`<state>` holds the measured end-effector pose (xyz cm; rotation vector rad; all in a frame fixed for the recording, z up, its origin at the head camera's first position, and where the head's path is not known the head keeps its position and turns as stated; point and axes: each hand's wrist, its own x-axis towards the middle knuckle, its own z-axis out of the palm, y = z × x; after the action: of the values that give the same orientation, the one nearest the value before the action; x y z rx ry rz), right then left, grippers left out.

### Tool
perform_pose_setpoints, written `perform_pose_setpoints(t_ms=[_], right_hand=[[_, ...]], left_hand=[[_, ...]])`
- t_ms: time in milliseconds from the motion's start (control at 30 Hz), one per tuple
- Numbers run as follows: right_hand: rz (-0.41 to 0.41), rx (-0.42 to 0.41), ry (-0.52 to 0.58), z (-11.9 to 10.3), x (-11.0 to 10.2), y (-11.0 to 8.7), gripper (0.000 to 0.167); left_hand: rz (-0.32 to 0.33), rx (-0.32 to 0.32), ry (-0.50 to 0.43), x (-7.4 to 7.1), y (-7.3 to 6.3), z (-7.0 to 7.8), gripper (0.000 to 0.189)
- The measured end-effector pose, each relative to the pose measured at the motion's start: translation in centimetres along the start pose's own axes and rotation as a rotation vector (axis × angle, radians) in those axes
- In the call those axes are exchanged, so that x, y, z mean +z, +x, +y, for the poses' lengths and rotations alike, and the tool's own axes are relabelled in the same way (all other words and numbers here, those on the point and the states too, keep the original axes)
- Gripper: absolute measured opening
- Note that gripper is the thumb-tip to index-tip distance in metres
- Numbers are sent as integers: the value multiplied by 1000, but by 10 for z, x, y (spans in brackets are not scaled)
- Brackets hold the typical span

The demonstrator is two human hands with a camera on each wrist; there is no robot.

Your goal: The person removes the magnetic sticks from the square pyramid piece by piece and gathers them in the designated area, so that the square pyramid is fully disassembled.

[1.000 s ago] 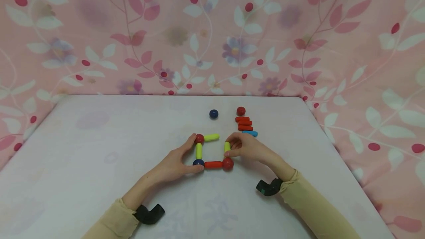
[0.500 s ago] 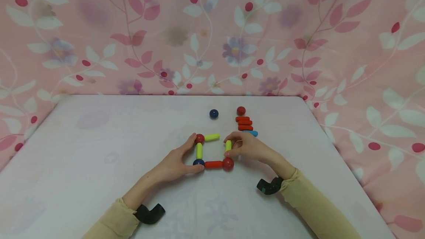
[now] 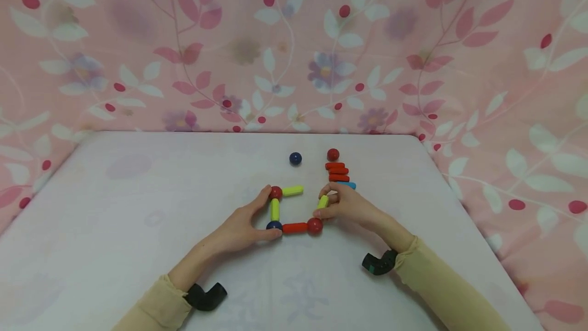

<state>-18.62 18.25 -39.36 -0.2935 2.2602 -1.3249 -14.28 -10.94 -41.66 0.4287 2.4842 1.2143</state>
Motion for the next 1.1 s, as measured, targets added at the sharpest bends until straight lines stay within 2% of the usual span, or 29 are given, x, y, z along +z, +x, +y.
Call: perform_pose_setpoints(t_ms=[267,500,1100], right_hand=[[27,8,80,13,1,-2,47],[16,-29,105,20,0,-3,39],[66,-49,75,19,3,-6,30]], left_hand=[[-1,3,1,-2,-1,0,101],[-2,9,-8,-1,-1,-1,101],[-2,-7,-9,0,-1,-2,102]])
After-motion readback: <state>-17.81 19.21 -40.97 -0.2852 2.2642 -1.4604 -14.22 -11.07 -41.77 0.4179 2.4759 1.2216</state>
